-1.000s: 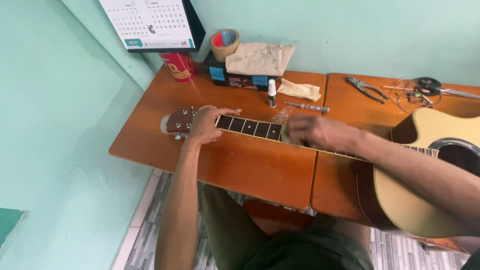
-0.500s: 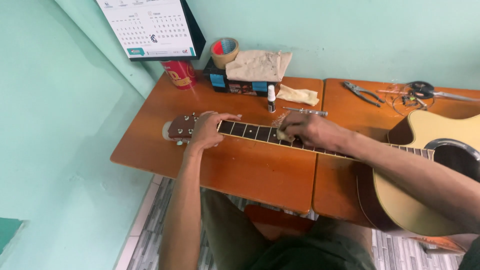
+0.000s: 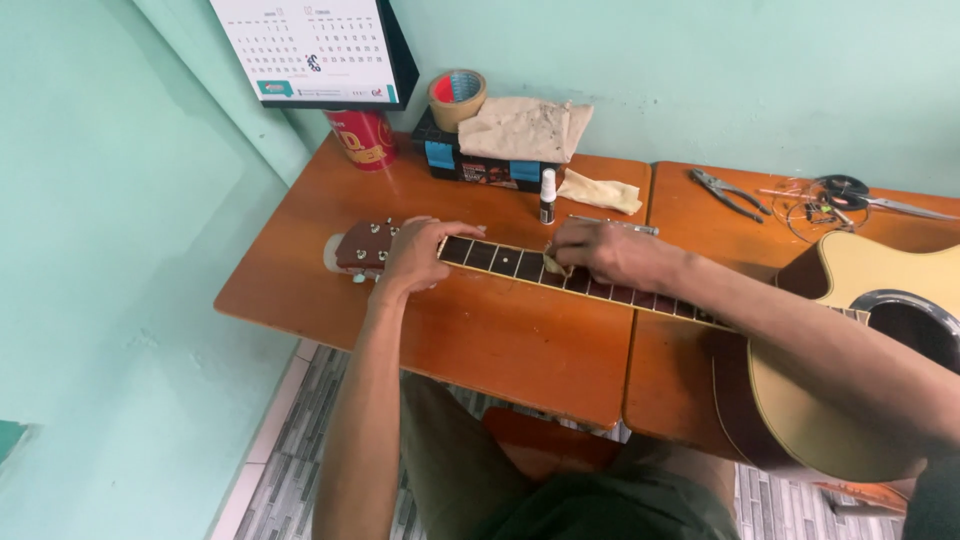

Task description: Polishing the frets of an acoustic guitar using a cloth and polishing compound.

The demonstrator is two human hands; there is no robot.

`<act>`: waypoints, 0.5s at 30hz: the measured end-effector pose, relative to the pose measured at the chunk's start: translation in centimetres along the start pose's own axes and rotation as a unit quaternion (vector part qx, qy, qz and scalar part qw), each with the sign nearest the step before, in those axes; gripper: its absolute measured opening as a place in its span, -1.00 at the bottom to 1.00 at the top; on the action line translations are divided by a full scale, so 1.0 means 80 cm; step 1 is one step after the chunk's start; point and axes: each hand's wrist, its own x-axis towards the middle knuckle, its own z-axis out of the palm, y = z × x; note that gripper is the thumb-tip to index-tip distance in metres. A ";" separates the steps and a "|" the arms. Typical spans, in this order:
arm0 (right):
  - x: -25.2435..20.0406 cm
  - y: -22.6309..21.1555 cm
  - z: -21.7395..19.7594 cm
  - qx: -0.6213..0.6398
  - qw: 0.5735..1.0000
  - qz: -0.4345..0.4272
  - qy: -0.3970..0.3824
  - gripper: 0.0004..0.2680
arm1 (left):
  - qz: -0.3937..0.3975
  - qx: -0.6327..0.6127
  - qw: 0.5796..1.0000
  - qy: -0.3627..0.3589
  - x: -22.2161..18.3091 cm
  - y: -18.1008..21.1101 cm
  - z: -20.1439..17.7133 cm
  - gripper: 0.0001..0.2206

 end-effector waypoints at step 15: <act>0.007 -0.041 -0.046 0.020 0.999 -0.023 -0.018 -0.92 | 0.002 -0.006 1.000 0.004 -0.001 0.001 0.002 -0.29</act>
